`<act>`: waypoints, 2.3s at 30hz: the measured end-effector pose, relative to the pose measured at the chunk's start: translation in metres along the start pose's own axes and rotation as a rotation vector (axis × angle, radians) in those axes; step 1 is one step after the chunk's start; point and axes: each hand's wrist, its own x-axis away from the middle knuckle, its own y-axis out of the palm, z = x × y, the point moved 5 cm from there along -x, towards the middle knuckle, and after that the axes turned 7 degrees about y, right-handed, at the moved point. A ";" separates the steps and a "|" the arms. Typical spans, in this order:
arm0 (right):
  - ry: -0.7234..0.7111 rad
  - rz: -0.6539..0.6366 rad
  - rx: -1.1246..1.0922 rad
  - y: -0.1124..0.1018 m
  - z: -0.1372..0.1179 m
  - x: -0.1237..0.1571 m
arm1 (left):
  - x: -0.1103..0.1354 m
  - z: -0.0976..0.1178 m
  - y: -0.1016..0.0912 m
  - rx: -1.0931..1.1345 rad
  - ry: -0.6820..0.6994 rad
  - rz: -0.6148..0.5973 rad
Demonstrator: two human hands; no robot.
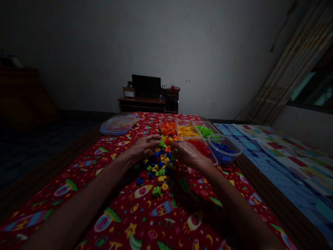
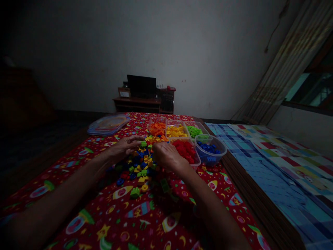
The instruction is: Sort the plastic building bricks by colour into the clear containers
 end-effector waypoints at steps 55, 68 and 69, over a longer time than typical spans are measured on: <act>0.712 0.333 -0.119 -0.082 0.210 -0.081 | 0.004 0.028 0.000 -0.198 0.202 0.091; 0.261 0.286 -0.560 -0.061 0.104 -0.035 | 0.029 0.040 0.053 -0.805 0.665 -0.191; 0.213 0.285 -0.594 -0.059 0.090 -0.029 | 0.043 0.041 0.075 -0.803 0.766 -0.327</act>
